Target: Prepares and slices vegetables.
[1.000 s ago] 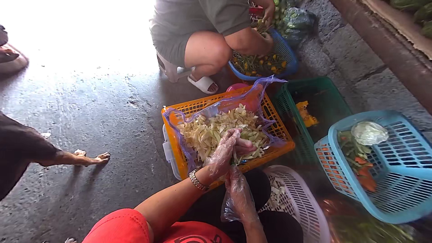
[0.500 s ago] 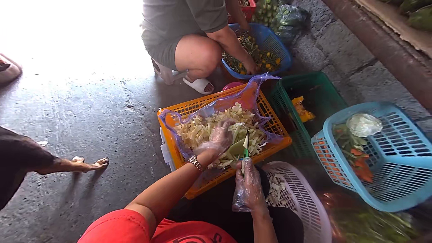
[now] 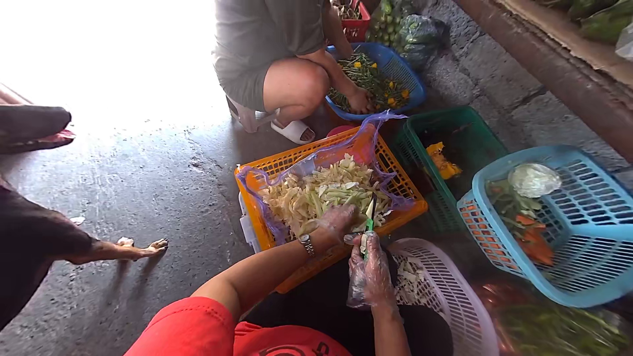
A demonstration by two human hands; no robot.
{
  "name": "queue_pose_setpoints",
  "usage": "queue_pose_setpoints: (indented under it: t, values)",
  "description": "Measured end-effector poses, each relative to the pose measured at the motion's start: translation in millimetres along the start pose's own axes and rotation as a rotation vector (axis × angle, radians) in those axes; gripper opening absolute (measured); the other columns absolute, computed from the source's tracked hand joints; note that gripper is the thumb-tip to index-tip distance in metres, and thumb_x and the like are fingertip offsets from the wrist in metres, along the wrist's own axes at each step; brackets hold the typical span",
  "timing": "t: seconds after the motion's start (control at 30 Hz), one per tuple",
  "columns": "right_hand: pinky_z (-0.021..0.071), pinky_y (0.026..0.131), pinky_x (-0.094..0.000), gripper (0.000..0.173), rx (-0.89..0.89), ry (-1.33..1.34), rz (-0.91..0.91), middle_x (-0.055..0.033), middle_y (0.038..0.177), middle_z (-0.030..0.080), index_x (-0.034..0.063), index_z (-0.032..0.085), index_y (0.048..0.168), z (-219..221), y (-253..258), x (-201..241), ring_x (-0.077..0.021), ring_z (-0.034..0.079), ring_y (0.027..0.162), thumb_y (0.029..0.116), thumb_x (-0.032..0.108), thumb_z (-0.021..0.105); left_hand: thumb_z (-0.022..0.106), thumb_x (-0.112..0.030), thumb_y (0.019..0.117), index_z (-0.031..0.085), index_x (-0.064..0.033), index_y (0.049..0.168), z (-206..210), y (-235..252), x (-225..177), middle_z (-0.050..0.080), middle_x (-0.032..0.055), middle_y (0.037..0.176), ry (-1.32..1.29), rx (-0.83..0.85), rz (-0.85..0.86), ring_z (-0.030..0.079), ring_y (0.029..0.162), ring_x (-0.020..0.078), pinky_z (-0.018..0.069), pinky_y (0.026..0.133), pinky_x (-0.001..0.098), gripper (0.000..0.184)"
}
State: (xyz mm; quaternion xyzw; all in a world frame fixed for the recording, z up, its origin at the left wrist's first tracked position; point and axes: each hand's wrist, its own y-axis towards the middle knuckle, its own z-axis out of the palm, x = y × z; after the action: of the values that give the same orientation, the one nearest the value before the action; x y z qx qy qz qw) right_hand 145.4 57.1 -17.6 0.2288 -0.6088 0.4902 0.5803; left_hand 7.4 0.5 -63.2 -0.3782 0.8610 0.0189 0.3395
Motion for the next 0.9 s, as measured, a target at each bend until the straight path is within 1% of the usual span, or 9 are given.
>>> queue_pose_setpoints:
  t: [0.13,0.23,0.3,0.37,0.43,0.53,0.67,0.77,0.9]
  values:
    - [0.0379,0.041,-0.0168,0.045,-0.044,0.033,0.058,0.0088,0.055,0.041,0.0080,0.057,0.101,3,0,3,-0.0006,0.039,0.042,0.1112,0.030,0.020,0.053,-0.014,0.1044,0.039,0.0035,0.150,-37,-21,9,0.055,0.0273,0.138,-0.678,-0.181,-0.120,0.059,0.124,0.0318,0.0461,0.107,0.0447,0.051]
    - [0.0396,0.047,-0.0183,0.043,-0.087,-0.117,0.110,0.0056,0.064,0.043,0.0021,0.058,0.110,10,2,9,-0.0020,0.040,0.049,0.1125,0.028,0.024,0.053,-0.012,0.1039,0.043,-0.0008,0.145,-59,-47,1,0.061,0.0178,0.123,-0.920,-0.269,-0.034,0.065,0.099,0.0158,0.0552,0.087,0.0325,0.044]
    - [0.0401,0.053,-0.0184,0.042,-0.052,-0.172,0.124,0.0042,0.071,0.045,0.0004,0.058,0.113,17,0,13,-0.0022,0.041,0.055,0.1125,0.027,0.024,0.054,-0.012,0.1025,0.041,0.0004,0.145,-63,-58,-7,0.059,0.0180,0.122,-0.955,-0.255,0.022,0.066,0.093,0.0146,0.0569,0.082,0.0314,0.046]
    - [0.0395,0.049,-0.0175,0.043,0.007,-0.137,0.115,0.0056,0.066,0.045,0.0026,0.057,0.108,24,-5,15,-0.0012,0.041,0.050,0.1121,0.027,0.022,0.056,-0.012,0.1020,0.038,0.0018,0.146,-61,-59,-8,0.056,0.0227,0.128,-0.926,-0.238,-0.004,0.065,0.098,0.0185,0.0562,0.085,0.0332,0.049]
    - [0.0392,0.046,-0.0150,0.043,0.024,-0.112,0.060,0.0080,0.062,0.045,0.0043,0.057,0.103,26,-11,17,0.0011,0.041,0.047,0.1114,0.027,0.021,0.056,-0.013,0.1025,0.042,0.0034,0.141,-59,-56,-5,0.058,0.0218,0.123,-0.884,-0.264,-0.050,0.066,0.096,0.0185,0.0567,0.084,0.0333,0.045]
    - [0.0397,0.053,-0.0117,0.040,-0.003,-0.245,-0.110,0.0103,0.068,0.045,0.0022,0.059,0.105,21,-16,18,0.0047,0.041,0.054,0.1096,0.022,0.025,0.051,-0.017,0.1060,0.048,0.0020,0.137,-62,-55,0,0.063,0.0186,0.114,-0.824,-0.300,-0.110,0.065,0.090,0.0172,0.0551,0.082,0.0347,0.036]
    - [0.0470,0.065,-0.0265,0.041,-0.048,-0.594,-0.198,-0.0012,0.076,0.052,-0.0038,0.062,0.118,20,-19,16,-0.0067,0.050,0.066,0.1085,0.025,0.035,0.045,-0.017,0.1085,0.051,0.0019,0.132,-67,-52,-6,0.064,0.0154,0.103,-0.779,-0.397,-0.146,0.063,0.083,0.0151,0.0529,0.077,0.0330,0.031]
    - [0.0504,0.068,-0.0317,0.039,-0.095,-0.740,-0.245,-0.0065,0.078,0.059,-0.0037,0.063,0.117,29,-24,13,-0.0117,0.056,0.068,0.1076,0.027,0.041,0.044,-0.017,0.1090,0.050,-0.0004,0.134,-71,-51,-10,0.061,0.0119,0.095,-0.797,-0.412,-0.160,0.057,0.074,0.0119,0.0501,0.070,0.0300,0.031]
    - [0.0538,0.073,-0.0420,0.040,-0.145,-0.815,-0.260,-0.0142,0.083,0.065,-0.0054,0.063,0.118,33,-20,13,-0.0223,0.064,0.075,0.1076,0.027,0.044,0.042,-0.016,0.1092,0.048,-0.0039,0.142,-76,-51,-13,0.063,0.0136,0.099,-0.842,-0.378,-0.192,0.057,0.076,0.0137,0.0494,0.071,0.0317,0.035]
